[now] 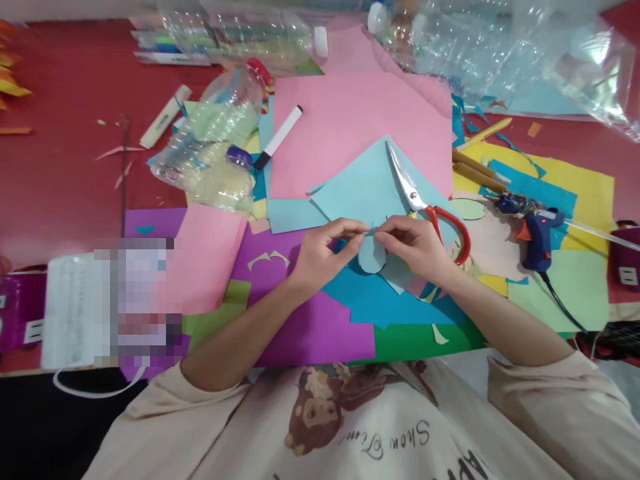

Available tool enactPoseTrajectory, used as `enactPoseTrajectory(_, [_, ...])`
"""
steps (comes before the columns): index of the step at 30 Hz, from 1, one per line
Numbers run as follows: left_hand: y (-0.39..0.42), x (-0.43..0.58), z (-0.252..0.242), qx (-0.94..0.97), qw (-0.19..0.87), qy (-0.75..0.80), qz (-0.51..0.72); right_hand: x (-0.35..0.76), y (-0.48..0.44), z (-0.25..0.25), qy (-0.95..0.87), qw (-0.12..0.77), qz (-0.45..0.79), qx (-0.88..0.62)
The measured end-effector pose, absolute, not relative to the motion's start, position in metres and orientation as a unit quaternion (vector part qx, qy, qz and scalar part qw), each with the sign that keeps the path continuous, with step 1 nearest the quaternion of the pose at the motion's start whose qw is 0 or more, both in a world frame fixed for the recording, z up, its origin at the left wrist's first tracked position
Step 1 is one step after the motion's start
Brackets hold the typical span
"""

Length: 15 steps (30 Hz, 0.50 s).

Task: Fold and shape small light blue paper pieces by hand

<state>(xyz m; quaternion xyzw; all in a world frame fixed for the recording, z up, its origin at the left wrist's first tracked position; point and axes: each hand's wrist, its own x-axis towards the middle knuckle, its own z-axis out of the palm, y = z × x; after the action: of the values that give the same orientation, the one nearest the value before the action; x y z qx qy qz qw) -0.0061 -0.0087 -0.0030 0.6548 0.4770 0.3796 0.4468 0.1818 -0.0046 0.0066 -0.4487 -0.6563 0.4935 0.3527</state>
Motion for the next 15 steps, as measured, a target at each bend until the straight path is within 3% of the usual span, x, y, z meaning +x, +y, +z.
enactPoseTrajectory(9, [0.003, -0.015, 0.002, 0.731, 0.414, 0.462, 0.282, 0.182, -0.008, 0.005, -0.730, 0.333, 0.413, -0.430])
enactPoseTrajectory(15, [0.027, -0.037, 0.004, 0.649, 0.344, 0.547, 0.402, 0.198, 0.006, 0.009, -0.718, 0.387, 0.310, -0.489])
